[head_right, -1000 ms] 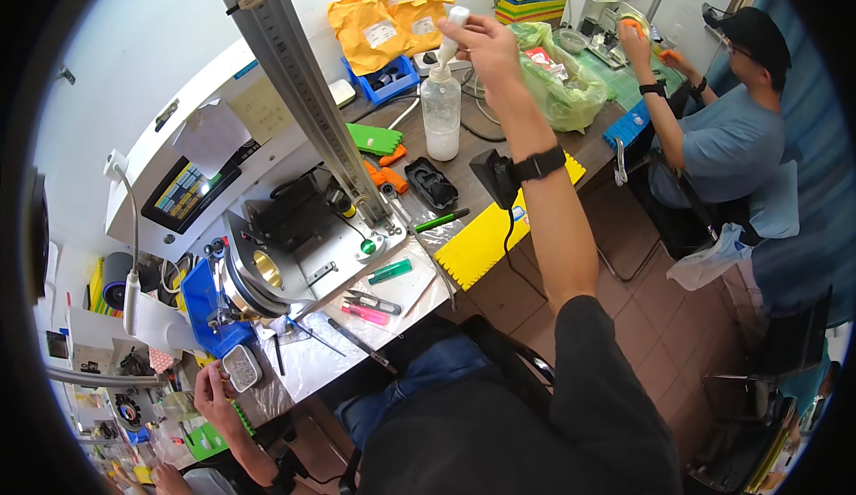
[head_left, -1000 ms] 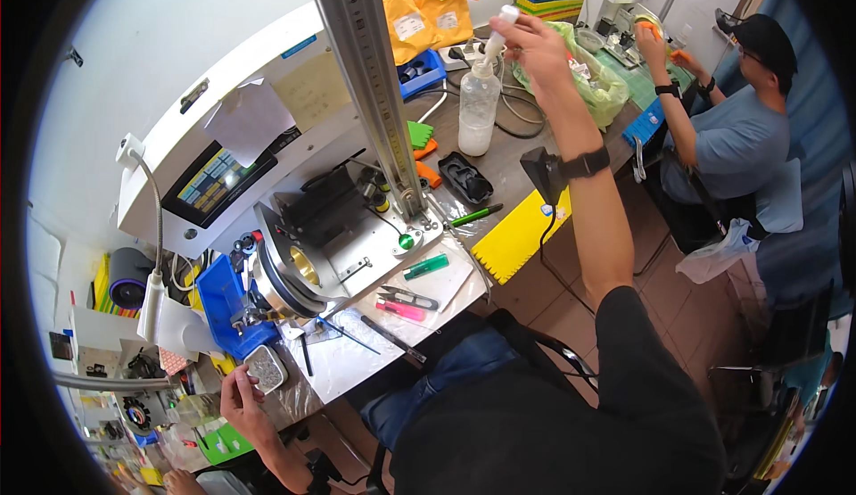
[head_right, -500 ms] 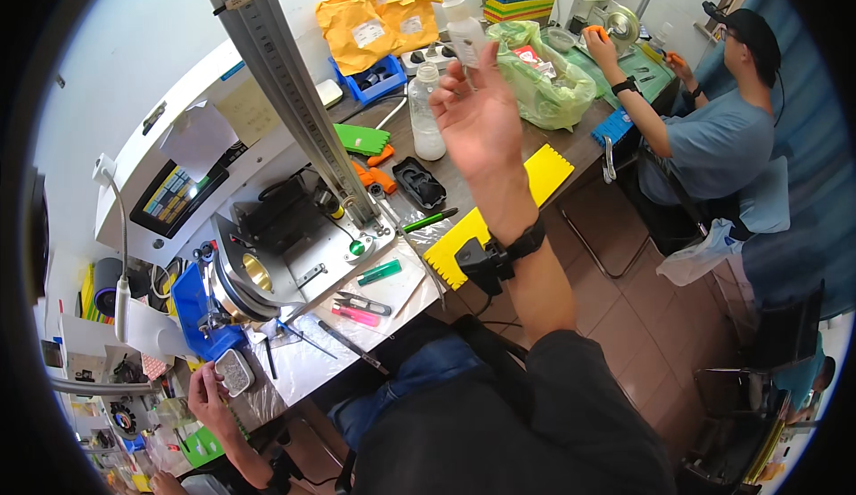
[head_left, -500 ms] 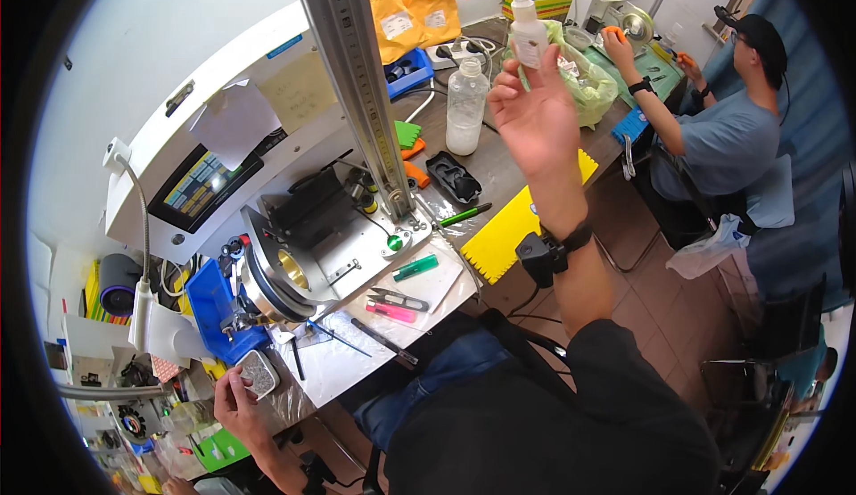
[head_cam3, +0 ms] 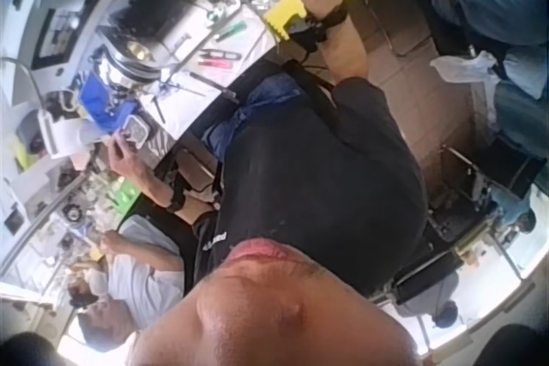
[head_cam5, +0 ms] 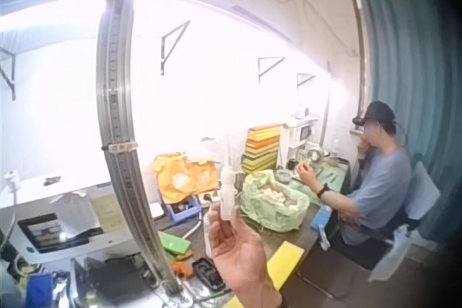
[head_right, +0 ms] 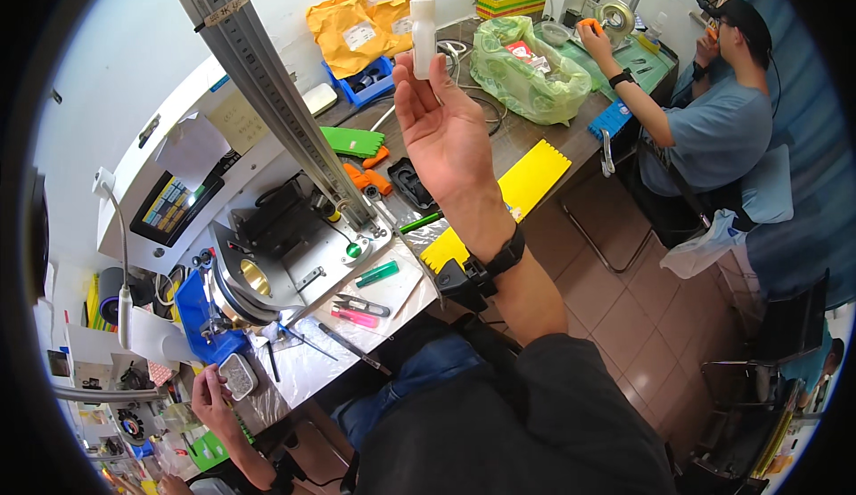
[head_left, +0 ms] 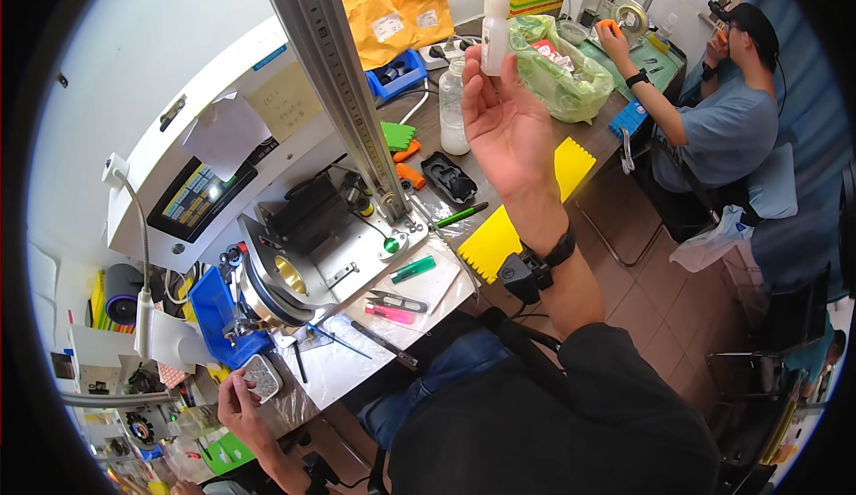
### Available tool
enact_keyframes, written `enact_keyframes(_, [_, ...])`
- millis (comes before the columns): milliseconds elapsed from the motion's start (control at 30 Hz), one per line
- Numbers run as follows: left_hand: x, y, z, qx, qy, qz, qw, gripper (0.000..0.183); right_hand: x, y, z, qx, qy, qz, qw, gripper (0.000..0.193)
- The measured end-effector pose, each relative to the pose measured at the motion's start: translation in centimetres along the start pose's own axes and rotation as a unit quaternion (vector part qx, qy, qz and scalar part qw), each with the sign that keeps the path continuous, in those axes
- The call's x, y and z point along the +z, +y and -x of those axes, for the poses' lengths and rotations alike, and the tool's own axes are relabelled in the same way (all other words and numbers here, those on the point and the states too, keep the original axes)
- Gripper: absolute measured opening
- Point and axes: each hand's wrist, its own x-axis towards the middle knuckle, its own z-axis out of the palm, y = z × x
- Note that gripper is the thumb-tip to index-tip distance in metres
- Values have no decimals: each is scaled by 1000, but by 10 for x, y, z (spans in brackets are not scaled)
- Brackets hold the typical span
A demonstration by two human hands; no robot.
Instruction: Assembling small electrical components using glue and hand tools at a workbench.
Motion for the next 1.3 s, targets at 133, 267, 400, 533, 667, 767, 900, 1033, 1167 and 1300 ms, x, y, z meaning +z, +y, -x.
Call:
enact_keyframes(133, [-1,-1,1,5,-1,-2,1000,21,0,1,0,6,-16,-6,1000,39])
enact_keyframes(267, [-1,2,1,7,-2,-5,1000,21,-1,0,0,-1,-16,10,1000,40])
enact_keyframes(400, [-2,6,2,-18,-4,-10,1000,21,-1,-1,-1,-6,-17,20,1000,41])
enact_keyframes(533, [-1,11,2,-20,-5,-17,1000,21,-4,-6,-3,-67,19,82,994,33])
enact_keyframes(667, [1,17,1,-11,-10,-17,1000,22,9,-17,-8,-227,82,235,942,24])
enact_keyframes(767, [2,22,1,-6,-15,-18,1000,22,12,-33,-20,-359,74,356,860,22])
enact_keyframes(900, [4,24,0,-9,-17,-25,999,22,9,-54,-37,-416,88,592,685,30])
enact_keyframes(1033, [11,31,1,-9,-26,-36,999,21,6,-51,-54,-376,46,757,532,39])
enact_keyframes(1167, [16,40,3,-3,-42,-47,998,21,8,-45,-61,-350,21,819,453,43])
enact_keyframes(1300, [17,41,3,12,-43,-50,998,22,1,-40,-74,-337,15,830,444,44])
